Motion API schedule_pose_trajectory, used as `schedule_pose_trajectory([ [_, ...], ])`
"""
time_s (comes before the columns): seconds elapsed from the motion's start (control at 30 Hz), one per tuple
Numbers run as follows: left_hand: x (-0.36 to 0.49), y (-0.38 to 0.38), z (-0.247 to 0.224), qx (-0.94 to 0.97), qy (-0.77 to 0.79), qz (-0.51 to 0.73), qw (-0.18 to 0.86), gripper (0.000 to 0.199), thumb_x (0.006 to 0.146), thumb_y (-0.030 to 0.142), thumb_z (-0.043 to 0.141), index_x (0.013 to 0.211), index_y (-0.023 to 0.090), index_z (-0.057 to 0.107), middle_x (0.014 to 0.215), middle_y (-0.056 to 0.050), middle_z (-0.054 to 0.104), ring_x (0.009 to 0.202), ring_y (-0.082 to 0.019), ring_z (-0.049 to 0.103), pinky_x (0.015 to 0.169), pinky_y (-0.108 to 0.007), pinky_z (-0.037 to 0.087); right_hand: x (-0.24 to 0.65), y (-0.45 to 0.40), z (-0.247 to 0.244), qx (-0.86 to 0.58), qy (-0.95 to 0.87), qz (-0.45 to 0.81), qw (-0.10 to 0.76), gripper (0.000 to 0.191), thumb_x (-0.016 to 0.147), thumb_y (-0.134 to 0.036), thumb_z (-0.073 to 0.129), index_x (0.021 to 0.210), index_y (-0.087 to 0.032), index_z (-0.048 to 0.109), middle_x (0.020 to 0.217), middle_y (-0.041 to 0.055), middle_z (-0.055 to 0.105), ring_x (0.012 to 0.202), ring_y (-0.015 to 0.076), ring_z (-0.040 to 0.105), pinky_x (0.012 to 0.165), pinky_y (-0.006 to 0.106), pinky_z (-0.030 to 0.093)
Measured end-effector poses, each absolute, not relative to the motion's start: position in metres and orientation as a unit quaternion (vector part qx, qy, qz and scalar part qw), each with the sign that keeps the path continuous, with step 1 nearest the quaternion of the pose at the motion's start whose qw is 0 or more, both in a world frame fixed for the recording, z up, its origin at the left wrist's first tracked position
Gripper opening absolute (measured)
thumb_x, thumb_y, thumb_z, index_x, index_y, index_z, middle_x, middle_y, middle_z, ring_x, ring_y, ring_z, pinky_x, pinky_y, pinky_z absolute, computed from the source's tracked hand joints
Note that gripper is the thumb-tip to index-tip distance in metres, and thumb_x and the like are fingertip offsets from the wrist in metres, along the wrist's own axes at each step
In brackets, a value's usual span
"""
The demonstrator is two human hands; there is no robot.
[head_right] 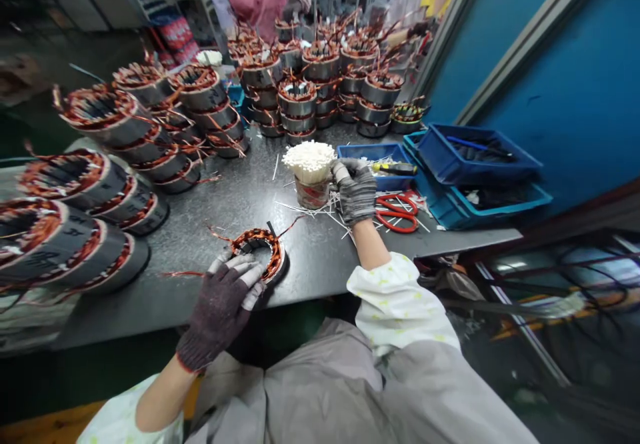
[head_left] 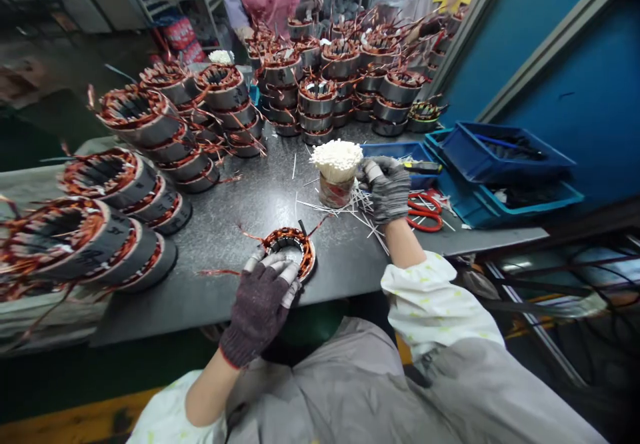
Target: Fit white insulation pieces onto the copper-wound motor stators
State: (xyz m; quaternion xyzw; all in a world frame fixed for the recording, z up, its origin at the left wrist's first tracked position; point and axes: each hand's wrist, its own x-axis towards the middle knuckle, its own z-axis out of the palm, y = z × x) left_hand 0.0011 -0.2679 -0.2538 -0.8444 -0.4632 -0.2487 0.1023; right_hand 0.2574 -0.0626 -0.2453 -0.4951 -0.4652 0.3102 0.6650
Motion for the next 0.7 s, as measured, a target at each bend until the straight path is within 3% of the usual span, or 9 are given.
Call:
schedule_pose_trajectory([
  [0.07, 0.001, -0.267, -0.254, -0.843, -0.466, -0.252, 0.097, 0.033, 0.097, 0.020, 0.054, 0.128, 0.024, 0.064, 0.114, -0.007, 0.076, 0.118, -0.026, 0.067, 0.117, -0.053, 0.043, 0.260, -0.063, -0.247, -0.497, -0.461, 0.309, 0.667, 0.020, 0.084, -0.039, 0.066, 0.086, -0.020, 0.063, 0.076, 0.0000, 0.067, 0.065, 0.0151, 0.061, 0.063, 0.034, 0.057],
  [0.2, 0.001, -0.266, -0.256, -0.844, -0.460, -0.257, 0.099, 0.034, 0.097, 0.020, 0.054, 0.129, 0.025, 0.062, 0.115, -0.006, 0.075, 0.117, -0.025, 0.067, 0.116, -0.052, 0.044, 0.259, -0.057, -0.250, -0.492, -0.501, 0.265, 0.661, 0.024, 0.071, -0.035, 0.078, 0.087, -0.020, 0.066, 0.085, 0.0007, 0.070, 0.083, 0.0168, 0.064, 0.086, 0.039, 0.058],
  [0.43, 0.001, -0.263, -0.259, -0.842, -0.449, -0.275, 0.114, 0.028, 0.098, 0.020, 0.056, 0.124, 0.021, 0.062, 0.113, -0.007, 0.076, 0.114, -0.025, 0.068, 0.114, -0.052, 0.045, 0.268, -0.067, -0.232, -0.385, -0.428, 0.441, 0.689, 0.027, 0.078, -0.046, 0.073, 0.088, -0.023, 0.061, 0.082, -0.0007, 0.068, 0.058, 0.0123, 0.058, 0.049, 0.028, 0.051],
  [0.6, 0.007, -0.263, -0.259, -0.824, -0.481, -0.283, 0.100, 0.027, 0.099, 0.022, 0.057, 0.125, 0.022, 0.062, 0.120, -0.008, 0.075, 0.121, -0.024, 0.067, 0.117, -0.051, 0.042, 0.264, -0.129, -0.226, -0.333, -0.449, 0.375, 0.740, 0.021, 0.083, -0.039, 0.075, 0.092, -0.028, 0.060, 0.081, -0.0034, 0.066, 0.061, 0.0135, 0.062, 0.054, 0.030, 0.056],
  [0.7, 0.010, -0.264, -0.259, -0.807, -0.519, -0.276, 0.065, 0.031, 0.101, 0.023, 0.054, 0.131, 0.021, 0.060, 0.133, -0.009, 0.070, 0.135, -0.025, 0.059, 0.123, -0.054, 0.035, 0.259, -0.195, -0.243, -0.339, -0.561, 0.364, 0.662, 0.009, 0.092, -0.035, 0.069, 0.095, -0.029, 0.063, 0.080, -0.0011, 0.070, 0.062, 0.0156, 0.065, 0.055, 0.032, 0.056],
])
